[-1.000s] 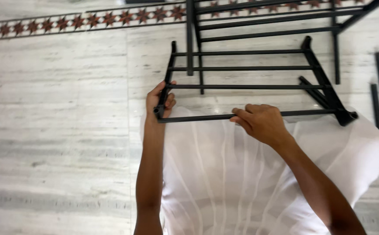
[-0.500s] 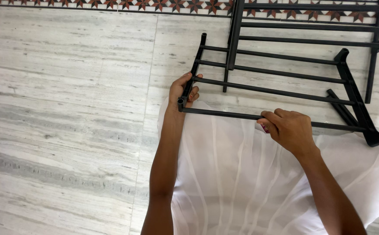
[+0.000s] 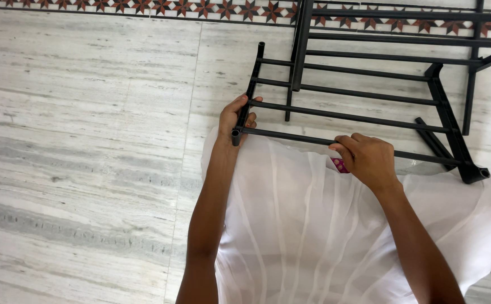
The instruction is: The person assembles a black metal shelving frame by inserting vertical and horizontal rods into the frame's joints. They then gather loose rods and attach white plastic end caps to the rod ends.
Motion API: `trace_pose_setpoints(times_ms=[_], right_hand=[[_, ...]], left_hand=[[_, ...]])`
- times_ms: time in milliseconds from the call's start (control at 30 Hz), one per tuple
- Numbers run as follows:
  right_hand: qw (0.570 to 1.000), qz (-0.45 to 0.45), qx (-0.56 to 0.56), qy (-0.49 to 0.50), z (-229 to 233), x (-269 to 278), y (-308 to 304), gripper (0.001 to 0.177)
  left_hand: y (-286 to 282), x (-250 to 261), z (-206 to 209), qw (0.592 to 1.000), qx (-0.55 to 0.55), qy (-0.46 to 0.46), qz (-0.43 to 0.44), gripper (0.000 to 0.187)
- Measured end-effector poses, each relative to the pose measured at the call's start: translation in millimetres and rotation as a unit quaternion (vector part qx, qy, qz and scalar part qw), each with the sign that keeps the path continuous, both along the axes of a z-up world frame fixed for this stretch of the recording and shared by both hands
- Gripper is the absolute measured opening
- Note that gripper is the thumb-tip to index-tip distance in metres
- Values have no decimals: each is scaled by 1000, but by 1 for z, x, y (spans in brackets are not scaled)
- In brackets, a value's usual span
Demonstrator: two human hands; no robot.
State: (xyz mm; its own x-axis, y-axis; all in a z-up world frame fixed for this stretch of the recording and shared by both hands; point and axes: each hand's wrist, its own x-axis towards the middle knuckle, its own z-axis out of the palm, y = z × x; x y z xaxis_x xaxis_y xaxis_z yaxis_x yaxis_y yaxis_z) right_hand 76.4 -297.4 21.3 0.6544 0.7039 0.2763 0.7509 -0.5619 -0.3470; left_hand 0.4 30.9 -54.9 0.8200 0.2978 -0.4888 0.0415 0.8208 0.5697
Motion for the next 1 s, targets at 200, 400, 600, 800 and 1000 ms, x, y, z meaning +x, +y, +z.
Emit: trace_pose_setpoints(times_ms=[200, 400, 600, 800, 1000], right_hand=[[1000, 7, 16, -12, -11, 0, 1, 24], [998, 21, -2, -52, -19, 0, 0, 27], [999, 9, -19, -29, -18, 3, 4, 29], [998, 43, 37, 17, 2, 4, 1, 24], [978, -104, 163, -80, 25, 51, -94, 26]], left_hand=[[-1, 3, -2, 998, 46, 31, 10, 36], [-5, 4, -1, 992, 104, 67, 19, 43], [-4, 8, 1, 989, 124, 78, 5, 42], [-2, 8, -5, 990, 125, 64, -9, 41], [10, 3, -19, 987, 148, 53, -29, 41]])
